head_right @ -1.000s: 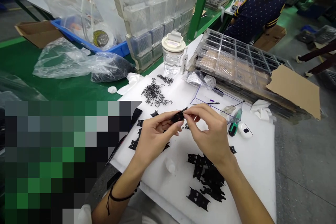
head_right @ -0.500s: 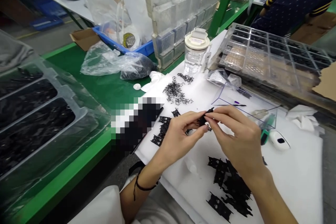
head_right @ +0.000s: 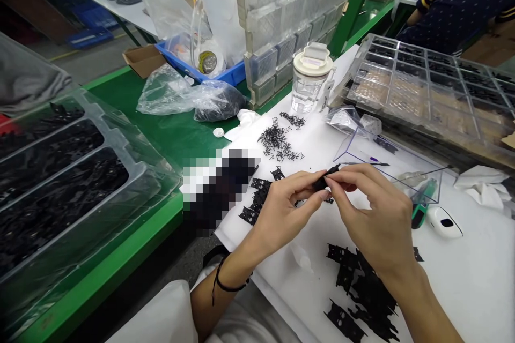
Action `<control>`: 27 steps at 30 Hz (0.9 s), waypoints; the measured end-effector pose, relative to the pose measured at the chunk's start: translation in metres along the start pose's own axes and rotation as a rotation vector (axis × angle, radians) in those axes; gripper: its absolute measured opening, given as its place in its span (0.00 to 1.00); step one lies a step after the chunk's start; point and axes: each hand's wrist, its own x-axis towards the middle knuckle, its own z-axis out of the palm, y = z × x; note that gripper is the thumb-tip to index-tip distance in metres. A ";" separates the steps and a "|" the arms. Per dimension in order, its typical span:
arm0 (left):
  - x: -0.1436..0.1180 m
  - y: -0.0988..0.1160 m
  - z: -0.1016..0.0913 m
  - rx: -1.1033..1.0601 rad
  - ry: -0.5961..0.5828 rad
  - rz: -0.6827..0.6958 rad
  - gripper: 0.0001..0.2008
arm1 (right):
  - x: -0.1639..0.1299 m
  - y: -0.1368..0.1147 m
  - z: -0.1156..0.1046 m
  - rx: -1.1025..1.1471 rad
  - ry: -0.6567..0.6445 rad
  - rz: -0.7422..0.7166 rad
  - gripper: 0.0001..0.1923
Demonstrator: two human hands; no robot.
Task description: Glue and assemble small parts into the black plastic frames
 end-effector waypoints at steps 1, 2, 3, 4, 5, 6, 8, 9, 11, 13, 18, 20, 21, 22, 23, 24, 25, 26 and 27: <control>0.000 0.000 0.001 -0.014 0.008 -0.004 0.19 | 0.001 -0.001 0.000 0.000 0.007 0.002 0.01; 0.000 -0.001 0.001 -0.024 0.019 -0.007 0.19 | 0.001 -0.002 0.000 0.001 0.015 0.003 0.01; 0.000 -0.001 0.002 -0.029 0.032 -0.010 0.18 | 0.001 -0.003 0.001 0.002 0.017 0.004 0.01; 0.000 -0.001 0.002 -0.029 0.046 -0.013 0.17 | 0.001 -0.004 0.000 0.006 0.018 0.004 0.01; 0.000 0.000 0.002 -0.026 0.061 -0.017 0.16 | 0.001 -0.005 0.000 0.009 0.014 0.005 0.02; 0.000 0.000 0.002 -0.021 0.077 -0.021 0.14 | 0.000 -0.005 0.000 0.010 0.012 0.005 0.02; 0.001 0.000 0.002 -0.010 0.102 -0.030 0.12 | -0.002 -0.005 0.000 0.016 0.019 0.013 0.02; 0.001 0.000 0.002 -0.006 0.112 -0.033 0.12 | -0.004 -0.005 0.000 0.035 0.029 0.026 0.02; 0.001 0.000 0.002 0.000 0.125 -0.035 0.11 | -0.006 -0.005 0.000 0.118 0.047 0.067 0.03; 0.000 -0.001 0.002 0.007 0.134 -0.038 0.11 | -0.007 -0.005 0.000 0.234 0.057 0.112 0.05; 0.000 0.000 0.003 0.021 0.139 -0.040 0.11 | -0.003 -0.010 -0.001 0.370 0.077 0.169 0.12; 0.000 0.001 0.002 0.020 0.135 -0.040 0.11 | -0.002 -0.010 -0.002 0.388 0.056 0.147 0.13; 0.000 0.001 0.002 0.019 0.135 -0.041 0.11 | -0.001 -0.009 -0.002 0.394 0.039 0.137 0.13; 0.000 0.001 0.002 0.018 0.135 -0.042 0.11 | -0.001 -0.009 -0.002 0.397 0.027 0.128 0.13; 0.000 0.001 0.002 0.016 0.136 -0.043 0.12 | -0.002 -0.008 -0.002 0.396 0.018 0.125 0.12; 0.000 0.001 0.002 0.014 0.136 -0.043 0.12 | -0.002 -0.007 -0.002 0.391 0.012 0.128 0.12; -0.001 0.001 0.002 0.010 0.136 -0.043 0.12 | -0.003 -0.006 -0.001 0.382 0.014 0.133 0.12; -0.001 0.001 0.002 0.006 0.136 -0.045 0.12 | -0.004 -0.005 -0.001 0.370 0.021 0.139 0.12; -0.001 0.001 0.002 0.001 0.135 -0.047 0.12 | -0.004 -0.004 0.000 0.352 0.030 0.145 0.11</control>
